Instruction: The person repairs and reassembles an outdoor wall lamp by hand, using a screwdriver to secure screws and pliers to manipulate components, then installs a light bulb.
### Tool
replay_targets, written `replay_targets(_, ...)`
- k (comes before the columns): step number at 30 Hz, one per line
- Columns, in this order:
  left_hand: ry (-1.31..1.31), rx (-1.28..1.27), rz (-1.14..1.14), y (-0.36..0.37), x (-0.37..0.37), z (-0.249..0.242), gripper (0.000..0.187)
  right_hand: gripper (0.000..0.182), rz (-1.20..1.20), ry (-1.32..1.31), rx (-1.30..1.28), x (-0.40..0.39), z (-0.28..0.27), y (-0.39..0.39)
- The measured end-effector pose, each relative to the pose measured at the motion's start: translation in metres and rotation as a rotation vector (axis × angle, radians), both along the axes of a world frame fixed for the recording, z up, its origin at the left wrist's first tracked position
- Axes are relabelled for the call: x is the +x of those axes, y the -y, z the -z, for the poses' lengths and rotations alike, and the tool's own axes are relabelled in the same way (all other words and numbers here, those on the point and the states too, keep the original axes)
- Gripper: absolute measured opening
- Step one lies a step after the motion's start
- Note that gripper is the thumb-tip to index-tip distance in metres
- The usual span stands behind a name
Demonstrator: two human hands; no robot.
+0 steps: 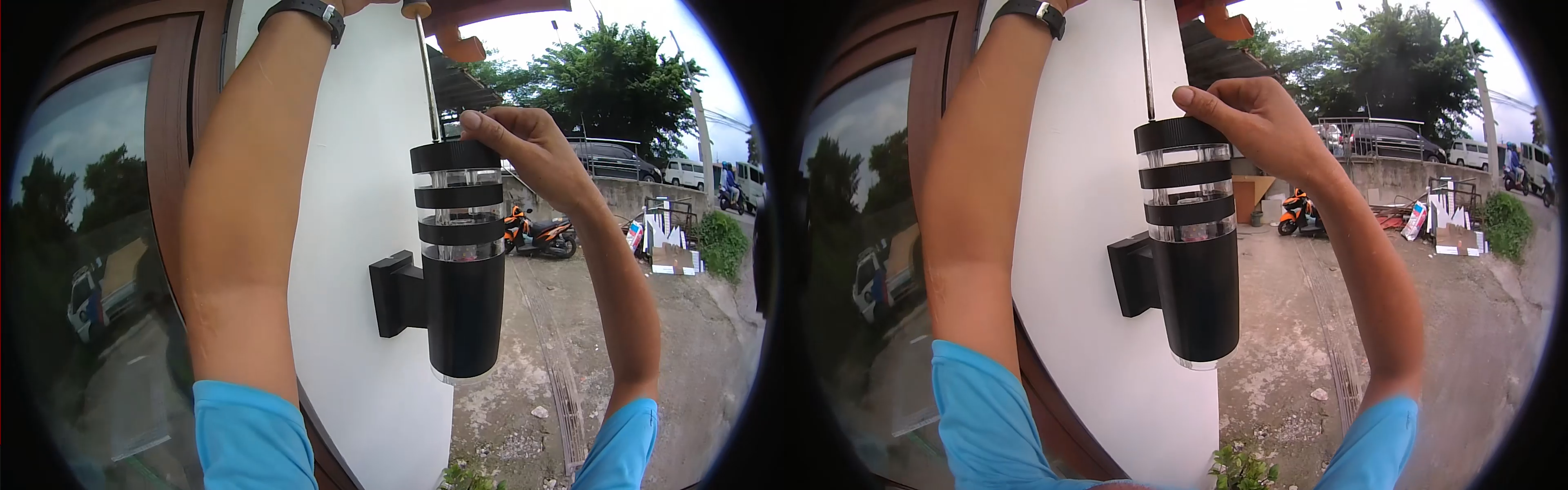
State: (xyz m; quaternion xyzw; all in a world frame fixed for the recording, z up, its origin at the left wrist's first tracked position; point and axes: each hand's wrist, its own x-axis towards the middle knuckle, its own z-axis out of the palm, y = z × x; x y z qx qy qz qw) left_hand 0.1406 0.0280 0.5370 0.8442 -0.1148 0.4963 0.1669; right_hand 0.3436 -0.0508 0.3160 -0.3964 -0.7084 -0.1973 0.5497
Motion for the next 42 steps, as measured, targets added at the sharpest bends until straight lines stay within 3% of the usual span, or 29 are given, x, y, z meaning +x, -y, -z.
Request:
replay_targets(2,0.182,-0.022,-0.192,0.017,0.006,0.018,0.032,0.049,-0.041,-0.031,-0.057,-0.004,0.000,0.004)
replay_targets(5,0.297,-0.073,-0.181,0.027,0.013,0.027,0.031,0.047,-0.053,-0.048,-0.066,-0.004,0.001,0.003)
replay_targets(6,0.220,0.053,-0.118,0.016,0.009,0.027,0.033,0.047,-0.032,-0.049,-0.072,-0.003,0.000,0.004)
replay_targets(9,-0.029,-0.058,0.166,-0.015,0.013,-0.007,0.035,0.047,-0.063,-0.053,-0.093,-0.007,0.000,0.008)
replay_targets(12,0.012,-0.083,-0.019,-0.004,0.010,0.001,0.033,0.046,-0.038,-0.047,-0.071,-0.005,0.000,0.004)
replay_targets(15,0.213,-0.050,-0.098,0.010,0.016,0.017,0.029,0.046,-0.008,-0.035,-0.060,-0.005,-0.001,0.004)
replay_targets(18,0.251,-0.057,-0.125,0.008,0.015,0.014,0.032,0.059,-0.025,-0.025,-0.037,-0.004,0.000,0.002)
replay_targets(21,-0.077,0.019,0.115,-0.013,0.002,-0.005,0.034,0.058,-0.027,-0.023,-0.055,-0.002,0.000,0.002)
replay_targets(22,-0.070,-0.039,0.076,-0.015,0.003,-0.009,0.033,0.058,-0.028,-0.027,-0.047,-0.003,0.000,0.002)
replay_targets(25,0.242,0.004,-0.211,0.037,0.000,0.051,0.033,0.058,-0.024,-0.031,-0.036,-0.003,0.001,0.002)
replay_targets(28,0.194,-0.089,-0.146,0.027,0.009,0.025,0.036,0.058,-0.016,-0.016,-0.044,-0.002,-0.001,0.002)
replay_targets(31,-0.170,0.085,0.190,-0.003,-0.001,0.005,0.032,0.055,-0.012,-0.024,-0.057,-0.001,0.000,0.003)
replay_targets(34,0.151,-0.166,-0.123,0.007,0.009,0.009,0.029,0.053,-0.017,-0.031,-0.066,-0.001,0.002,0.003)
replay_targets(38,0.313,0.054,-0.133,0.014,0.013,0.032,0.028,0.059,-0.039,-0.024,-0.047,-0.002,0.001,0.002)
replay_targets(41,-0.046,-0.009,0.157,-0.009,0.010,-0.002,0.028,0.060,-0.040,-0.018,-0.057,-0.002,0.001,0.004)
replay_targets(42,-0.043,-0.025,0.123,-0.008,0.009,-0.002,0.028,0.060,-0.041,-0.015,-0.059,-0.002,0.001,0.004)
